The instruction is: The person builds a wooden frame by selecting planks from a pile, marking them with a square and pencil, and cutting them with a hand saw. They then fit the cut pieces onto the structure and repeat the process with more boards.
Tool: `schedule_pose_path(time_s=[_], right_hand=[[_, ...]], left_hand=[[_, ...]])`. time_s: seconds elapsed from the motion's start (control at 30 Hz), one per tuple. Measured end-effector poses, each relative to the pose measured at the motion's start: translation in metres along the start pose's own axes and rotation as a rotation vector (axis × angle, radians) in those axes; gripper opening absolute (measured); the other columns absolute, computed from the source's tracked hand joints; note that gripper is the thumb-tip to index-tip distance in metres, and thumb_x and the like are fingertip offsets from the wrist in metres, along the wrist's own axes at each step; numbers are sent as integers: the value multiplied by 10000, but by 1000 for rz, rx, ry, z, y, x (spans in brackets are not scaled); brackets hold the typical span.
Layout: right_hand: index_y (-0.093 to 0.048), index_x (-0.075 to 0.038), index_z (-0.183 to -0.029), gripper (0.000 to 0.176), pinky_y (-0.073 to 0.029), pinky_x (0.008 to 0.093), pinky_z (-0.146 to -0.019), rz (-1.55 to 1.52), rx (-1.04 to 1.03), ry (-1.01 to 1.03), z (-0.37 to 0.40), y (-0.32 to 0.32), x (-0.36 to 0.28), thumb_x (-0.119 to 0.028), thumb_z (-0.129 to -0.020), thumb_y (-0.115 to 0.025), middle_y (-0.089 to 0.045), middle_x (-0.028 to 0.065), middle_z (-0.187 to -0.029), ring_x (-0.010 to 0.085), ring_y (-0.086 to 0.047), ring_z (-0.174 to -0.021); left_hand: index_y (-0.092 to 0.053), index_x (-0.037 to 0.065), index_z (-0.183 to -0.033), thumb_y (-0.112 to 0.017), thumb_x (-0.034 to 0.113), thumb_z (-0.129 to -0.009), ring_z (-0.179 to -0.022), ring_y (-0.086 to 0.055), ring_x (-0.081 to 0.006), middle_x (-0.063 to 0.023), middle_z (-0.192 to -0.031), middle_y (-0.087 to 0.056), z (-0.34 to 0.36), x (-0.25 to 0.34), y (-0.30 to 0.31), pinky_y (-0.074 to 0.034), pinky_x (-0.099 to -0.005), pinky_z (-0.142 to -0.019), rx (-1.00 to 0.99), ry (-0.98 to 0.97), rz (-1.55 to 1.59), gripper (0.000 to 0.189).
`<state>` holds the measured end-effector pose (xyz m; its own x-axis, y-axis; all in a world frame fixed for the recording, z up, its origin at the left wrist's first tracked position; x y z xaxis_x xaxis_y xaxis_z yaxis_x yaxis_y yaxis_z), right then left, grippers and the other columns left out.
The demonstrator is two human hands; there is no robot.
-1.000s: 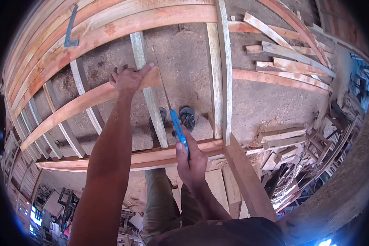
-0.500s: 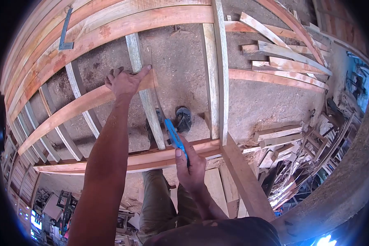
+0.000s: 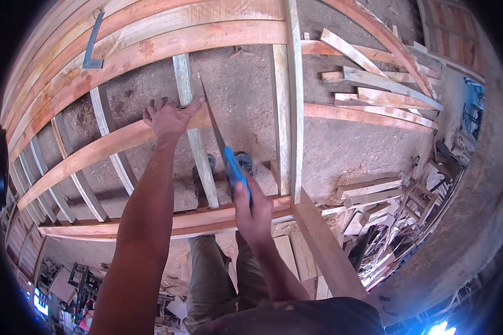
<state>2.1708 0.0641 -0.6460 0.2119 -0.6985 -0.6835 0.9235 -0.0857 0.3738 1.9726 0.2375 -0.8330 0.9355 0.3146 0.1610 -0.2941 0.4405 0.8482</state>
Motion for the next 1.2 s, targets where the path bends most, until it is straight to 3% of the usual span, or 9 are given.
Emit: schedule_pose_path(time_s=[0.2,0.33,0.43,0.53,0.67,0.77,0.93,1.03,1.2], right_hand=[[-633,35,-1345,381,-479,315,-594,14,33,-26,26,17,-16,-224,-1075,-560,-652,98,-729,97,-580,-652],[-676,33,-1217,354,-499,396,-601,213,21,146,-81,-36,-21,-270,-1073,-564,-672,170,-747,251,-657,-629],[-681,23,-1166,353,-494,426,-600,78,19,153,-124,-57,-24,-297,-1073,-563,-637,174,-713,321,-638,-616],[-664,32,-1233,349,-502,391,-593,190,-20,74,-69,-28,-26,-262,-1075,-561,-651,170,-742,244,-635,-592],[-642,46,-1295,381,-491,323,-587,112,18,-68,42,32,-43,-255,-1079,-553,-675,134,-760,142,-625,-636],[-650,39,-1283,374,-495,327,-593,226,32,51,6,16,-44,-259,-1075,-562,-670,133,-752,136,-626,-651],[-702,0,-1122,380,-512,438,-609,233,59,204,-152,-76,-29,-342,-1073,-543,-665,219,-745,369,-678,-658],[-700,2,-1147,377,-516,430,-611,180,-19,110,-109,-51,-43,-333,-1074,-543,-667,210,-743,331,-687,-649],[-693,24,-1127,334,-462,359,-579,196,113,36,36,28,-48,-280,-1075,-564,-637,66,-721,125,-594,-640]], left_hand=[[-828,13,-951,-590,937,-716,-1485,-300,-480,-268,-1434,-582,-2,1,0,-122,-627,-1214,4,-8,15,982],[-793,-15,-1114,-562,938,-730,-1476,-312,-495,-214,-1558,-484,-2,6,11,-121,-591,-1238,-158,41,-22,1053],[-808,49,-1128,-542,951,-729,-1489,-292,-487,-208,-1568,-470,-4,2,7,-111,-596,-1238,-171,32,-19,1021],[-788,138,-1213,-627,883,-739,-1496,-265,-477,-200,-1560,-469,-4,-3,5,-90,-583,-1237,-213,17,25,897],[-738,118,-1240,-789,652,-763,-1544,-133,-485,-226,-1654,-321,-7,-16,9,-43,-603,-1224,-372,-177,154,718],[-701,119,-1266,-848,538,-749,-1558,-85,-468,-198,-1667,-299,-10,-25,-3,-45,-598,-1222,-462,-238,172,681],[-696,101,-1235,-859,521,-747,-1534,-121,-457,-183,-1613,-356,-15,-36,-23,-62,-595,-1207,-374,-279,266,664],[-682,95,-1148,-858,518,-768,-1405,-319,-466,-246,-1391,-545,-10,-30,-10,-159,-597,-1139,-247,-359,232,595],[-680,101,-1141,-852,535,-765,-1450,-257,-488,-251,-1416,-541,-7,-25,-4,-111,-594,-1165,-195,-353,168,599]])
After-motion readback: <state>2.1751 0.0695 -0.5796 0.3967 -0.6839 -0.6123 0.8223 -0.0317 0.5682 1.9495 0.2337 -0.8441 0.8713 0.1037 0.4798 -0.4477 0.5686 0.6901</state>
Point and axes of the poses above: each hand's wrist, its own z-axis away from the middle knuckle, its own y-axis out of the back of the hand, x = y × z, the point moved 5 cm from there along -z, towards the middle knuckle
